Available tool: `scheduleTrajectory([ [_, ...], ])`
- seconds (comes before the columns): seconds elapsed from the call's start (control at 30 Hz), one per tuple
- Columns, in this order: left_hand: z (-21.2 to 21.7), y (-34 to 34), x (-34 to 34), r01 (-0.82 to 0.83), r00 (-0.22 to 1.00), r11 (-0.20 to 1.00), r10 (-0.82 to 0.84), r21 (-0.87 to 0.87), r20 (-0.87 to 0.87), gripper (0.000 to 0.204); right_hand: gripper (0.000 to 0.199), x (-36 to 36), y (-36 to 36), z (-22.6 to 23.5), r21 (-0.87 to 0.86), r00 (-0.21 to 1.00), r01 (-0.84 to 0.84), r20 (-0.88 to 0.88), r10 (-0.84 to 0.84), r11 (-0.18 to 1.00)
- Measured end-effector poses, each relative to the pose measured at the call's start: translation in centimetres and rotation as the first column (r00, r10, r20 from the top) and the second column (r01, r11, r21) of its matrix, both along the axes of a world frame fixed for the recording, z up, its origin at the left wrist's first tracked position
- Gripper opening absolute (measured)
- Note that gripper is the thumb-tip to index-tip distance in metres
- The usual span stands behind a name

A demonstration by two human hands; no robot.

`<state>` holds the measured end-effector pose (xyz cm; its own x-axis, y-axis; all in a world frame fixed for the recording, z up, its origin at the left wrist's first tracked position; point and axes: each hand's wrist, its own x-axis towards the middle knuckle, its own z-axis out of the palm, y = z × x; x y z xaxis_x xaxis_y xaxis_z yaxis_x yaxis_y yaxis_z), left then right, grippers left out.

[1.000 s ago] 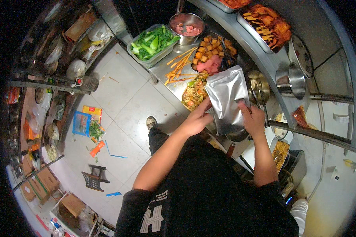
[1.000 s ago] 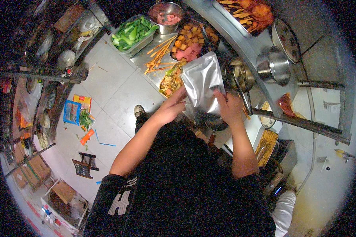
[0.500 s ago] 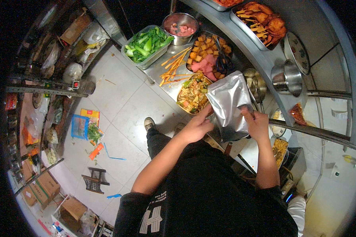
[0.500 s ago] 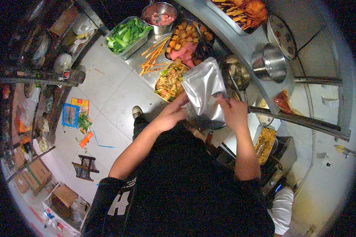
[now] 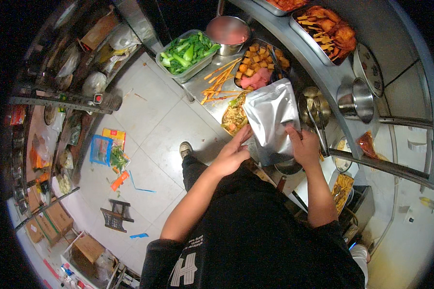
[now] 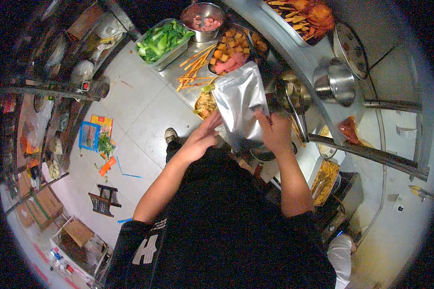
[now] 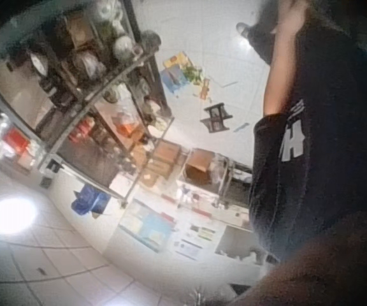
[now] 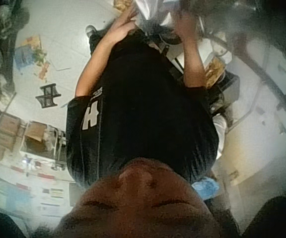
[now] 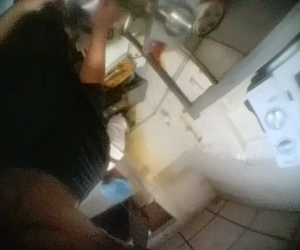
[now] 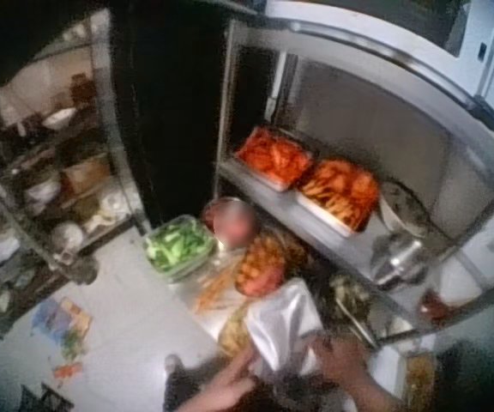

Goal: The person assembles a takeout meal by scooping rice into a container, adding cooked vegetables and fried items from a pot, and placing the container into a microwave. They use tongs, a rice paddle, and scissors during the process.

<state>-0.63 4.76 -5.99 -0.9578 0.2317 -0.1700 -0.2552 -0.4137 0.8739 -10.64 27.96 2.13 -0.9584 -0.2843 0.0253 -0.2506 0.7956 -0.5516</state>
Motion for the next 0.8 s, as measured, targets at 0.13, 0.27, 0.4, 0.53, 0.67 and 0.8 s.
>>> scheduleTrajectory([
  [0.13, -0.2, 0.4, -1.3, -0.008, 1.0, 0.997, 0.009, -0.08, 0.013, 0.086, 0.054, -0.4, 1.0, -0.3, 0.071, 0.997, 0.068, -0.033, -0.066, 0.995],
  [0.27, -0.2, 1.7, -1.9, 0.131, 0.99, 0.991, -0.133, -0.032, -0.041, 0.081, 0.06, -0.2, 3.0, 0.2, 0.157, 0.994, 0.091, -0.078, -0.079, 0.983],
  [0.4, -0.2, 2.9, -0.6, 0.213, 0.976, 0.97, -0.216, -0.12, -0.012, 0.085, 0.039, 0.8, 4.8, 1.4, 0.184, 0.999, 0.015, -0.048, -0.006, 0.983],
  [0.53, 0.0, 2.7, 1.0, 0.212, 0.975, 0.968, -0.219, -0.135, -0.035, 0.09, 0.045, 2.3, 4.8, 2.0, 0.102, 0.999, -0.021, 0.028, 0.018, 0.995],
  [0.67, 0.3, 1.4, 1.7, 0.198, 0.977, 0.978, -0.192, -0.067, 0.092, 0.091, 0.049, 2.8, 3.3, 1.5, 0.144, 0.994, 0.039, 0.096, -0.053, 0.989],
  [0.8, 0.7, 0.8, 1.8, 0.177, 0.982, 0.984, -0.174, -0.034, 0.073, 0.091, 0.055, 2.4, 2.0, 0.8, 0.043, 0.997, 0.017, 0.075, -0.02, 0.999],
])
